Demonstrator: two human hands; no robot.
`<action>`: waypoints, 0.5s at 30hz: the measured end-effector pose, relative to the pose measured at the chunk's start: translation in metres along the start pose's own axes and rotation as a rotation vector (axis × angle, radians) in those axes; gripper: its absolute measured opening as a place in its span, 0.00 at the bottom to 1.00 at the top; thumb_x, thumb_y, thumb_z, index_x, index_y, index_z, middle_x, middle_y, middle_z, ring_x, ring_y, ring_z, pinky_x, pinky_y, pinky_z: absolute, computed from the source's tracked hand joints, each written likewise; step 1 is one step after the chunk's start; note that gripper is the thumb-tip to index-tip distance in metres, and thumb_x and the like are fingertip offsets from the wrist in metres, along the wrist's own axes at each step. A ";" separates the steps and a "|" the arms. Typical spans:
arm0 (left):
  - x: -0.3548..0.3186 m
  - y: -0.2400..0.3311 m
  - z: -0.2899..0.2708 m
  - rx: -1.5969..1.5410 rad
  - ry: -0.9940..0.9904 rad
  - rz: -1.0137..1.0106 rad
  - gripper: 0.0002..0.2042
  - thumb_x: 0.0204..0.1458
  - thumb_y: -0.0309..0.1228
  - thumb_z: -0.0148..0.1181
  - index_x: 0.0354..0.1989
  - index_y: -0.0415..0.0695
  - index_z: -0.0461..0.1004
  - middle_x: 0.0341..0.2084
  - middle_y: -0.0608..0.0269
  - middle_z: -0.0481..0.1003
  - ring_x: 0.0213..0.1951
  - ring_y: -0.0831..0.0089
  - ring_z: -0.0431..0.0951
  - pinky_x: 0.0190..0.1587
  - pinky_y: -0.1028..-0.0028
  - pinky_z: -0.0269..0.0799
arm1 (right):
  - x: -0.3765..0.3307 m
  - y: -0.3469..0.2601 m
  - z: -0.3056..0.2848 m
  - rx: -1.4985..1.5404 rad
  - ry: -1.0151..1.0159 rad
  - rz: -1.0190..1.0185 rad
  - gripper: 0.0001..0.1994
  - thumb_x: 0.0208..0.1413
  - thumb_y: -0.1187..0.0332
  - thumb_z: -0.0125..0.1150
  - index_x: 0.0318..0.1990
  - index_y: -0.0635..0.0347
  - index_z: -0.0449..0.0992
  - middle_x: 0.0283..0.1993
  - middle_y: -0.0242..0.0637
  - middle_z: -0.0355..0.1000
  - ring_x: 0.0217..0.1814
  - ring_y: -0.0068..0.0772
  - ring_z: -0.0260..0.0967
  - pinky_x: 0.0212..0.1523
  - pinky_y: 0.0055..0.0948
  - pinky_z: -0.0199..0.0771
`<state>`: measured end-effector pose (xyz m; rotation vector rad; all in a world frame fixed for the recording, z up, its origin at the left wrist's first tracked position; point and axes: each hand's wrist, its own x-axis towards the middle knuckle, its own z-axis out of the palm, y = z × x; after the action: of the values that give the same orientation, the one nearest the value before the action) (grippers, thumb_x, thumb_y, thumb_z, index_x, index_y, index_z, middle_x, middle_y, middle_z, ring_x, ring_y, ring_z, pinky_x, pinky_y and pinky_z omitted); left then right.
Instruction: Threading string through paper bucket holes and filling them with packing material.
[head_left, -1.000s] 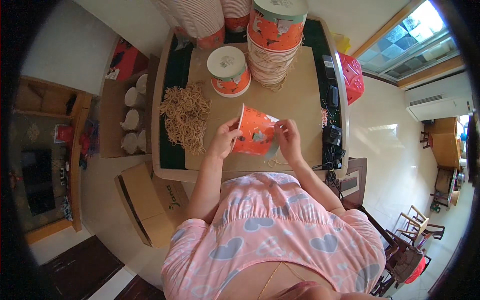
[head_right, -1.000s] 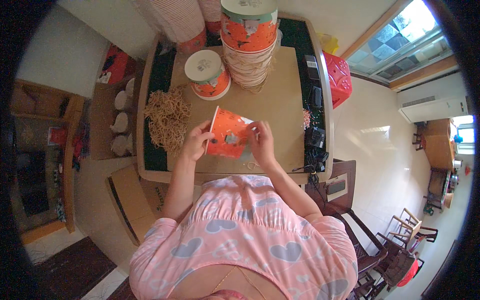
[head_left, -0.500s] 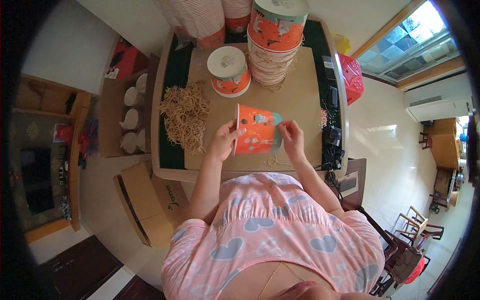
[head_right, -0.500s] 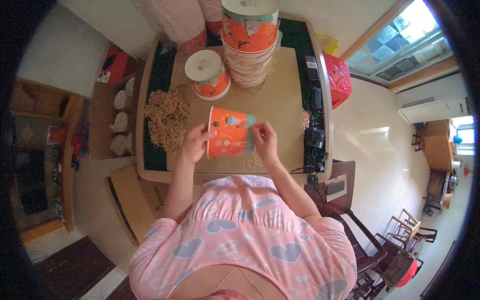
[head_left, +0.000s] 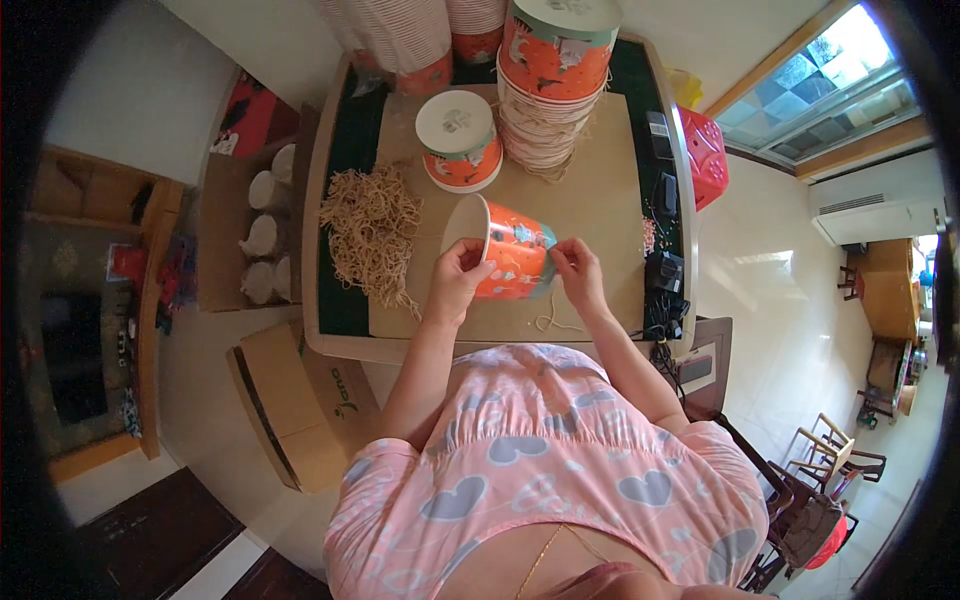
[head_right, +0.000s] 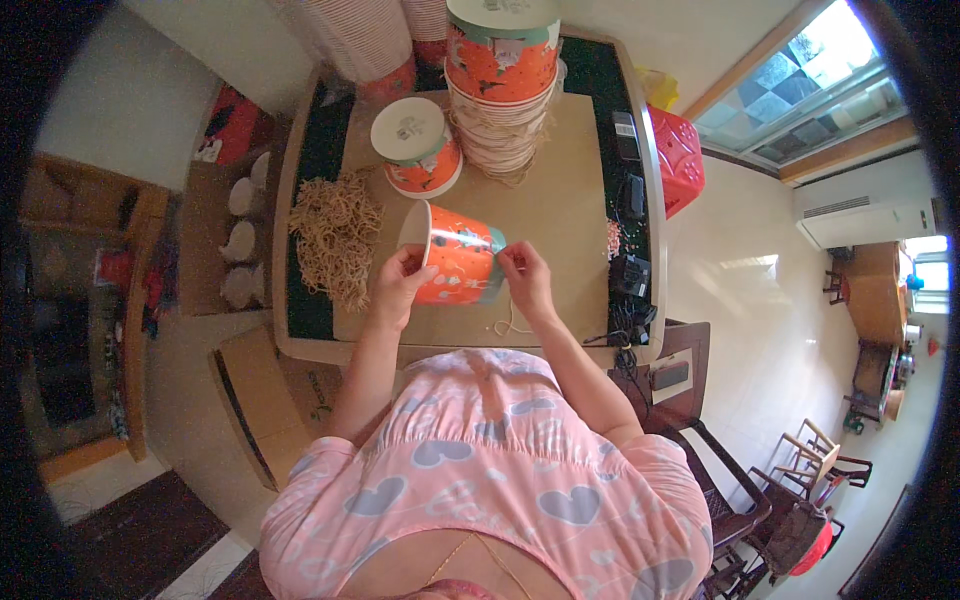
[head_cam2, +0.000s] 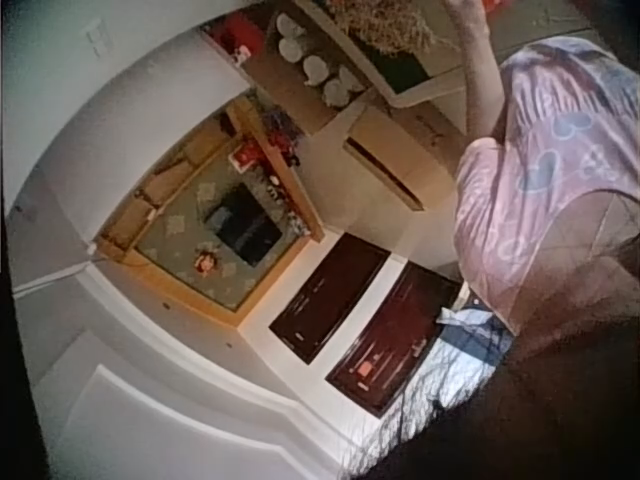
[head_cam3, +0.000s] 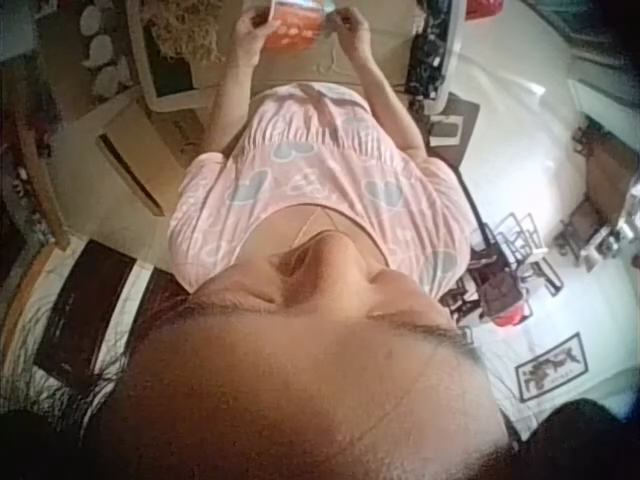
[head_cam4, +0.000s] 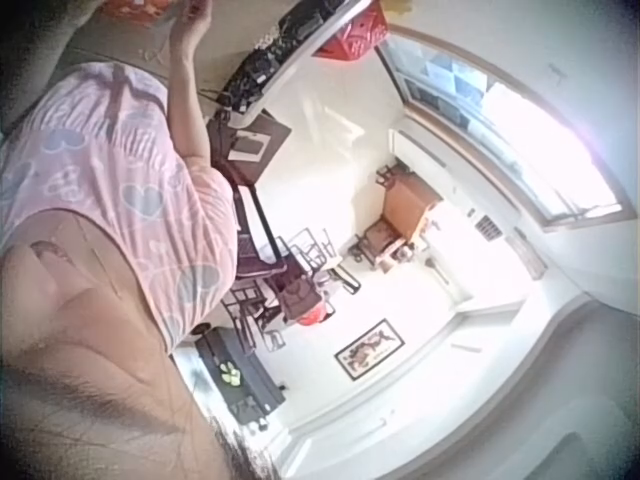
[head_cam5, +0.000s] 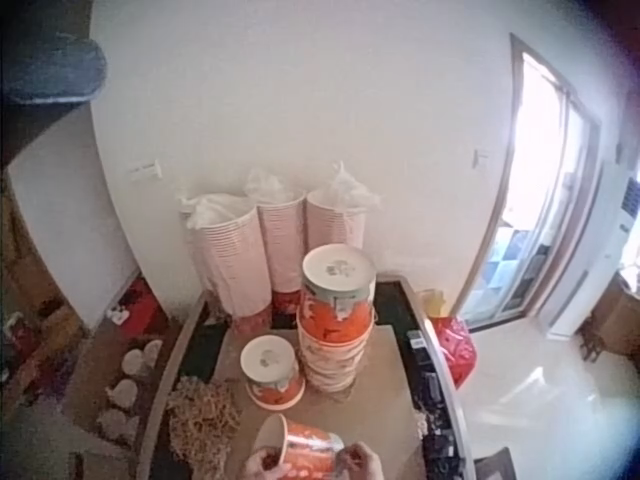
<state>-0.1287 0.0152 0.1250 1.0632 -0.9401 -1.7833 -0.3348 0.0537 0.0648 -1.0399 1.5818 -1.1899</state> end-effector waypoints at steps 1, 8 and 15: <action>0.000 0.001 0.002 0.047 0.021 -0.018 0.11 0.44 0.17 0.55 0.38 0.35 0.70 0.30 0.63 0.74 0.30 0.78 0.75 0.35 0.79 0.73 | 0.000 0.005 0.001 0.001 0.003 0.000 0.05 0.52 0.73 0.57 0.33 0.63 0.71 0.28 0.35 0.70 0.28 0.22 0.65 0.31 0.22 0.67; 0.011 -0.024 0.007 0.582 0.166 0.138 0.09 0.42 0.19 0.56 0.34 0.35 0.72 0.27 0.60 0.76 0.30 0.75 0.76 0.35 0.75 0.71 | -0.017 -0.037 0.026 -0.134 -0.033 -0.432 0.05 0.50 0.77 0.55 0.36 0.63 0.70 0.46 0.43 0.67 0.47 0.34 0.67 0.43 0.29 0.68; 0.013 -0.021 0.020 0.664 0.173 0.203 0.08 0.43 0.17 0.57 0.34 0.36 0.72 0.26 0.60 0.76 0.30 0.74 0.76 0.35 0.75 0.72 | -0.014 -0.036 0.037 0.107 -0.213 -0.309 0.06 0.54 0.79 0.51 0.39 0.62 0.68 0.39 0.37 0.70 0.42 0.29 0.68 0.43 0.27 0.68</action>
<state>-0.1563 0.0147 0.1095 1.4352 -1.5201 -1.2051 -0.2915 0.0510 0.0962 -1.3262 1.2091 -1.3039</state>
